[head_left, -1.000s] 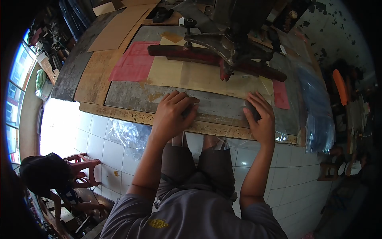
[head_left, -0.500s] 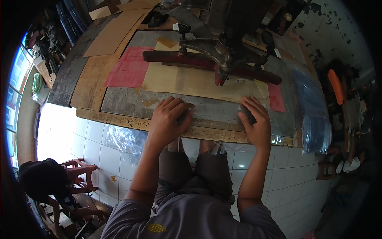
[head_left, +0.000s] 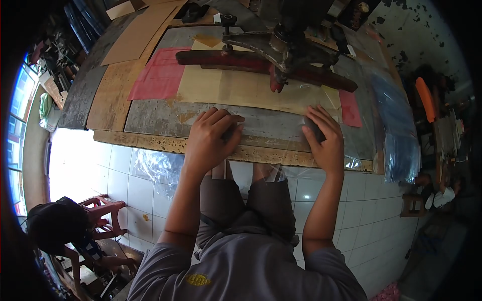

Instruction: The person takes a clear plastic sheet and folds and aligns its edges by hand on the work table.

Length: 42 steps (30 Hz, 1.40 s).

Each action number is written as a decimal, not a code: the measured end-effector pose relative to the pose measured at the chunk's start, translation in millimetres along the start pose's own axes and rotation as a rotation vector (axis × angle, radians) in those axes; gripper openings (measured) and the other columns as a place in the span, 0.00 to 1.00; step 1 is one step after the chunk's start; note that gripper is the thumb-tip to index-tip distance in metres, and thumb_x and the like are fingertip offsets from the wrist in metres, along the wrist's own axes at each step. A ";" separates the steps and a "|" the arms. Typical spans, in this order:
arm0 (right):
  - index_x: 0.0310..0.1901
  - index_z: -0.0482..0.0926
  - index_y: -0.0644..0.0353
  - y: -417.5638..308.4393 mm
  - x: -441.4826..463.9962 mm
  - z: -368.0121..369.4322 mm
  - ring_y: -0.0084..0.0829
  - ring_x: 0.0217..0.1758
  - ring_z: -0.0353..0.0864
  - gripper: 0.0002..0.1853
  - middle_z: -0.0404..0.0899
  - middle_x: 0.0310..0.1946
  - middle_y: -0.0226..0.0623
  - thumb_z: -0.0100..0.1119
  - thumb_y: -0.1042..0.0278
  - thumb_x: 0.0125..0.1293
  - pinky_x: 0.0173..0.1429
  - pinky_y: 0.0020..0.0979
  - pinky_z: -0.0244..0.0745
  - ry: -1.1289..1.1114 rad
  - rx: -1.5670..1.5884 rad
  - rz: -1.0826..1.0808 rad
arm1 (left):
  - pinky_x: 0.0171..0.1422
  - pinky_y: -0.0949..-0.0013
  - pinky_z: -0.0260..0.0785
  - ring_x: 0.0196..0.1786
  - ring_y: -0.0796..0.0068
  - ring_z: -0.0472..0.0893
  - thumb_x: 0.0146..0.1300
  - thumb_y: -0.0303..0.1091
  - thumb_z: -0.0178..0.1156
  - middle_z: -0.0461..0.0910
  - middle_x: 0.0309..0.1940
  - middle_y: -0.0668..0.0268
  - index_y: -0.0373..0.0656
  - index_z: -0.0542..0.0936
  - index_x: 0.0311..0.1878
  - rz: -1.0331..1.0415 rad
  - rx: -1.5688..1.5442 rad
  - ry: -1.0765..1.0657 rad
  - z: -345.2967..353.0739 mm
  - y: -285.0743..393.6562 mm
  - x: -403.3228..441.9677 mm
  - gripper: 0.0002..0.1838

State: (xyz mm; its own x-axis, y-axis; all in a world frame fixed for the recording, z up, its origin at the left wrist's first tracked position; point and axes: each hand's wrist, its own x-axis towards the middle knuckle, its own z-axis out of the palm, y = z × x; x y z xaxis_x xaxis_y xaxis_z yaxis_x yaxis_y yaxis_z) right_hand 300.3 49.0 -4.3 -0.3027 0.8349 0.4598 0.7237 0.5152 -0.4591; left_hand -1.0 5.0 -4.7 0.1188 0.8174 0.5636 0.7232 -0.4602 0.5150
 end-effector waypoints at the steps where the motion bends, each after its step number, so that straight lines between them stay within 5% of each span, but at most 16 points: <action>1: 0.56 0.85 0.62 0.1 -0.9 0.1 0.42 0.74 0.75 0.19 0.84 0.62 0.38 0.70 0.64 0.67 0.75 0.43 0.67 -0.002 0.001 0.000 | 0.48 0.58 0.75 0.39 0.60 0.82 0.58 0.28 0.68 0.83 0.32 0.65 0.42 0.87 0.41 -0.005 0.004 -0.007 -0.6 0.6 -0.5 0.08; 42: 0.56 0.85 0.62 1.4 -0.3 -0.3 0.42 0.73 0.75 0.18 0.84 0.62 0.38 0.70 0.64 0.67 0.74 0.44 0.68 0.010 0.004 -0.011 | 0.48 0.57 0.75 0.39 0.59 0.82 0.58 0.28 0.68 0.83 0.33 0.63 0.42 0.87 0.41 -0.011 0.010 -0.004 -1.5 4.0 0.5 0.08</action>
State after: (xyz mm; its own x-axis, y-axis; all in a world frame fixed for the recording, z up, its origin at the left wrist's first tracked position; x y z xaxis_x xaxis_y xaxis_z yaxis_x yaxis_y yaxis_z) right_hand 301.6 49.4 -4.8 -0.3042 0.8271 0.4725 0.7179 0.5251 -0.4570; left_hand 0.9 3.0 -1.4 0.1135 0.8242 0.5548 0.7311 -0.4474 0.5151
